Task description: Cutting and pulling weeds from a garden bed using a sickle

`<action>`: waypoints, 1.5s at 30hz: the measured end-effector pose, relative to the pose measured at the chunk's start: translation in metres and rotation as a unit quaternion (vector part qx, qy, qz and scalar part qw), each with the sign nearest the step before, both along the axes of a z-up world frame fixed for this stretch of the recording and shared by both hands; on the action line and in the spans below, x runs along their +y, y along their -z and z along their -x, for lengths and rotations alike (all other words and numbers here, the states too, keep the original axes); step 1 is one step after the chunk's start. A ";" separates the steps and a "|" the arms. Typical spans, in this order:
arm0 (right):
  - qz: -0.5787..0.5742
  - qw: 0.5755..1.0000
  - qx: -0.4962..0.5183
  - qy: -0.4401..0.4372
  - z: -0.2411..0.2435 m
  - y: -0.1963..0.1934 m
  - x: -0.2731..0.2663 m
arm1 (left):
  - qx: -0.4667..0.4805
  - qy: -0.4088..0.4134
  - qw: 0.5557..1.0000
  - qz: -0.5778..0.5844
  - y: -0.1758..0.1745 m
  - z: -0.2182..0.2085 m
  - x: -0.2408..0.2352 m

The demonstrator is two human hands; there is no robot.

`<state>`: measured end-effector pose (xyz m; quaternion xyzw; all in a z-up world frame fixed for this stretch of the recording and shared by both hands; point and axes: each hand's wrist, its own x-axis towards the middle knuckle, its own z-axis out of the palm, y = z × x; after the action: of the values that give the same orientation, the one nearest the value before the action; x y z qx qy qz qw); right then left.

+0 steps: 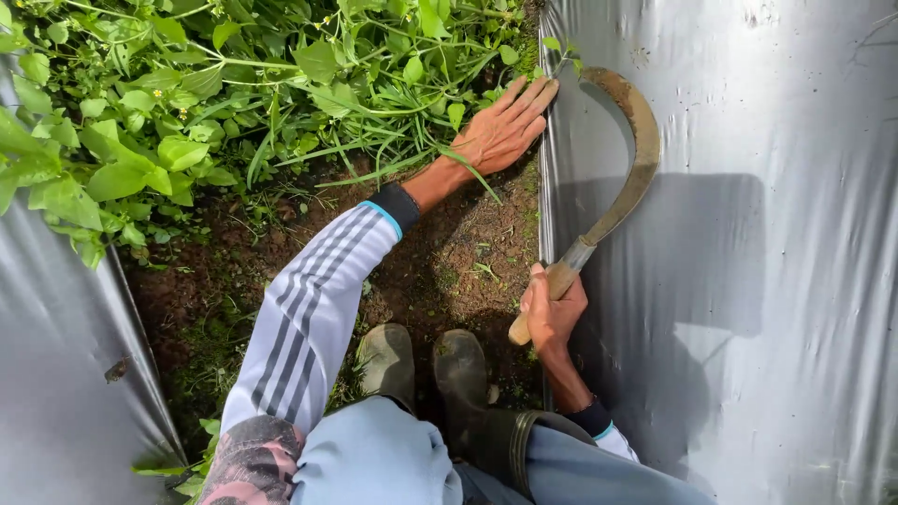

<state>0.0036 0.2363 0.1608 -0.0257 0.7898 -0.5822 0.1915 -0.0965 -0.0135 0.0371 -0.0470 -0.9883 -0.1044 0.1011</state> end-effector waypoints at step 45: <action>0.037 0.996 0.075 -0.029 0.001 0.040 0.016 | -0.018 -0.229 0.831 -0.507 0.020 -0.004 0.019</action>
<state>0.0021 0.2527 0.1205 -0.0991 0.7786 -0.6020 0.1470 -0.0927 0.0056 0.0170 0.2402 -0.7806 -0.5657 0.1135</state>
